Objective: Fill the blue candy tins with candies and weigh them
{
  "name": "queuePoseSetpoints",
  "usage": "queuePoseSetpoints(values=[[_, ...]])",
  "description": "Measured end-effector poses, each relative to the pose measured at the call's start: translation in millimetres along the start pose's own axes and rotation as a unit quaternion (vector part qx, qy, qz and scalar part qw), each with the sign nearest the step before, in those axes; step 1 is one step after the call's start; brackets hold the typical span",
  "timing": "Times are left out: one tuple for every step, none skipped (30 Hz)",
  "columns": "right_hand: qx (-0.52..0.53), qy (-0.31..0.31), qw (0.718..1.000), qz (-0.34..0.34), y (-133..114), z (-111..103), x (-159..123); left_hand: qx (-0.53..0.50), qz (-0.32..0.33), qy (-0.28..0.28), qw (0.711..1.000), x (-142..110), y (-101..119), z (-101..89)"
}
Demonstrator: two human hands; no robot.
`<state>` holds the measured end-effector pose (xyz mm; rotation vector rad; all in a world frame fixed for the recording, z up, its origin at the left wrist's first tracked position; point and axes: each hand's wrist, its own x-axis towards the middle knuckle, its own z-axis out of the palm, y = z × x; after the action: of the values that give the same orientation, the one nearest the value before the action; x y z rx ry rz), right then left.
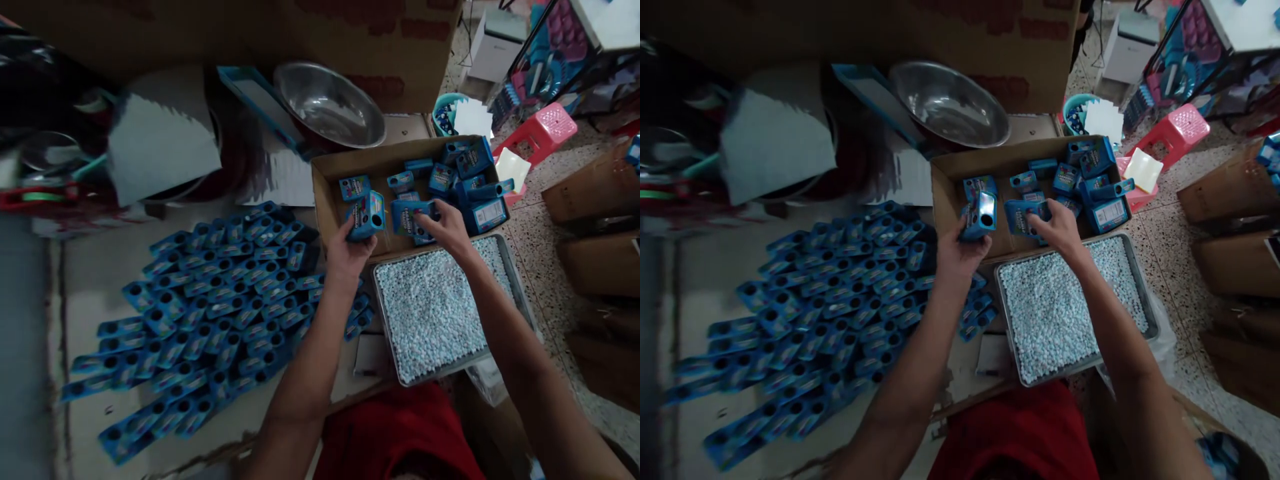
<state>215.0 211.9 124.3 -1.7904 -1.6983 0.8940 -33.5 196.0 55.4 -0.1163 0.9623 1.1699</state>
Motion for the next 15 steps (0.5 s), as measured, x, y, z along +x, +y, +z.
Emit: queuePoseSetpoints(values=[[-0.028,0.001,0.999,-0.016,-7,-1,-9,0.004,0.014,-0.003,1.000,-10,-11,-3.9],[-0.043,-0.001,0.999,-0.017,-11,-2,-18,0.012,0.028,-0.006,0.999,-20,-23,-7.4],[-0.049,-0.007,0.999,-0.010,-13,-3,-26,0.021,0.042,-0.008,0.999,-29,-36,-10.4],[-0.046,-0.016,0.999,0.000,-12,-4,-34,0.030,0.053,-0.007,0.998,-37,-49,-12.7],[-0.036,-0.027,0.999,0.009,-9,-5,-41,0.037,0.063,-0.002,0.997,-44,-62,-14.5],[-0.023,-0.039,0.999,0.017,-4,-5,-48,0.045,0.072,0.005,0.996,-51,-76,-15.6],[-0.007,-0.054,0.998,0.023,3,-6,-55,0.054,0.080,0.010,0.995,-57,-88,-16.3],[0.012,-0.075,0.997,0.027,11,-6,-62,0.062,0.085,0.010,0.994,-63,-100,-16.7],[0.033,-0.097,0.994,0.031,19,-5,-70,0.067,0.088,0.004,0.994,-68,-111,-16.8],[0.060,-0.117,0.991,0.036,27,-4,-78,0.070,0.088,-0.004,0.994,-73,-121,-16.8],[0.093,-0.129,0.986,0.042,35,-2,-86,0.071,0.084,-0.013,0.994,-78,-130,-17.0],[0.130,-0.129,0.982,0.048,41,1,-95,0.072,0.079,-0.019,0.994,-84,-139,-17.6],[0.165,-0.117,0.978,0.056,45,5,-105,0.076,0.080,-0.023,0.994,-90,-147,-18.8],[0.194,-0.100,0.974,0.066,49,10,-115,0.090,0.089,-0.025,0.992,-97,-155,-21.1],[0.216,-0.085,0.970,0.077,51,14,-127,0.119,0.105,-0.025,0.987,-104,-163,-24.8]])
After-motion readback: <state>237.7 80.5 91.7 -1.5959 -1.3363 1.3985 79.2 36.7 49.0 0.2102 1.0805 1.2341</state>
